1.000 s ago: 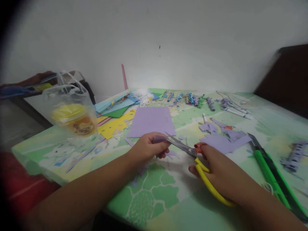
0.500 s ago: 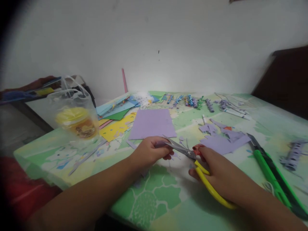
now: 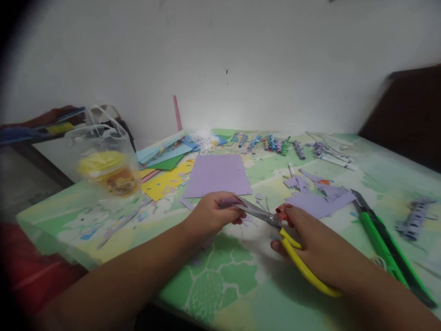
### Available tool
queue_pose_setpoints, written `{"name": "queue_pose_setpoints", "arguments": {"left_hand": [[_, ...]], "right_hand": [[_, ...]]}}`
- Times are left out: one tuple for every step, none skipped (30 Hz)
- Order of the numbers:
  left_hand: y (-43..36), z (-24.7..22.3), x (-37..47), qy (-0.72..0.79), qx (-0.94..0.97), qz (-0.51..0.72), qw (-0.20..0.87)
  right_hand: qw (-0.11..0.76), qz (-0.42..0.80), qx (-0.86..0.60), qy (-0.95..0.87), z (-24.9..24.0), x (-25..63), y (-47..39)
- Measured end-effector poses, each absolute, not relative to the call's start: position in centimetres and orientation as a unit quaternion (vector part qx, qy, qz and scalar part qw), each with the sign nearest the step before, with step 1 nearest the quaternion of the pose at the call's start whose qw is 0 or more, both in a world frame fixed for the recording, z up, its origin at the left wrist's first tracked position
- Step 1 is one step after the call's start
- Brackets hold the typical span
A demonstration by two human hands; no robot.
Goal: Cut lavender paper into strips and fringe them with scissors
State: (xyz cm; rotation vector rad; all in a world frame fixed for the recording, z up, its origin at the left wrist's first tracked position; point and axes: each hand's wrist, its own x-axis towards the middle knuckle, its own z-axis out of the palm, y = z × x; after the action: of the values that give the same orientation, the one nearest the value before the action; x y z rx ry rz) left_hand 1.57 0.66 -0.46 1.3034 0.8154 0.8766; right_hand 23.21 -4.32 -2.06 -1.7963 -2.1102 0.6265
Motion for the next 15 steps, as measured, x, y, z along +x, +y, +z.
{"name": "queue_pose_setpoints", "arguments": {"left_hand": [[0.69,-0.31,1.54,0.361,0.569,0.384,0.631],[0.72,-0.20,1.52,0.366,0.568,0.384,0.629],[0.75,-0.14,1.50,0.367,0.569,0.384,0.627],[0.78,-0.15,1.48,0.365,0.571,0.383,0.627],[0.79,-0.22,1.47,0.361,0.573,0.383,0.628],[0.79,-0.34,1.47,0.355,0.576,0.383,0.629],[0.77,-0.48,1.46,0.351,0.578,0.383,0.630],[0.74,-0.62,1.46,0.349,0.578,0.383,0.631],[0.70,-0.73,1.46,0.348,0.578,0.384,0.631],[0.66,-0.79,1.45,0.349,0.578,0.382,0.631],[0.62,-0.80,1.44,0.350,0.580,0.379,0.630],[0.59,-0.76,1.42,0.352,0.583,0.375,0.629],[0.57,-0.69,1.41,0.354,0.585,0.371,0.628],[0.57,-0.58,1.39,0.357,0.588,0.367,0.627],[0.57,-0.47,1.37,0.359,0.590,0.363,0.625]], "right_hand": [[0.152,0.216,-0.626,-0.734,-2.06,23.22,-4.34],[0.153,0.214,-0.628,-0.732,-2.09,23.21,-4.35],[0.154,0.213,-0.630,-0.731,-2.16,23.18,-4.34],[0.156,0.213,-0.632,-0.729,-2.26,23.13,-4.33],[0.156,0.216,-0.629,-0.730,-2.38,23.08,-4.31],[0.161,0.217,-0.627,-0.730,-2.49,23.01,-4.30],[0.165,0.218,-0.627,-0.729,-2.58,22.95,-4.29],[0.170,0.219,-0.626,-0.729,-2.63,22.89,-4.29],[0.172,0.220,-0.624,-0.730,-2.63,22.82,-4.31],[0.173,0.222,-0.623,-0.730,-2.60,22.76,-4.32],[0.173,0.225,-0.621,-0.731,-2.53,22.70,-4.34],[0.173,0.227,-0.619,-0.732,-2.45,22.65,-4.36],[0.172,0.229,-0.617,-0.733,-2.37,22.61,-4.37],[0.172,0.227,-0.617,-0.734,-2.30,22.58,-4.39],[0.174,0.222,-0.619,-0.733,-2.23,22.56,-4.41]]}}
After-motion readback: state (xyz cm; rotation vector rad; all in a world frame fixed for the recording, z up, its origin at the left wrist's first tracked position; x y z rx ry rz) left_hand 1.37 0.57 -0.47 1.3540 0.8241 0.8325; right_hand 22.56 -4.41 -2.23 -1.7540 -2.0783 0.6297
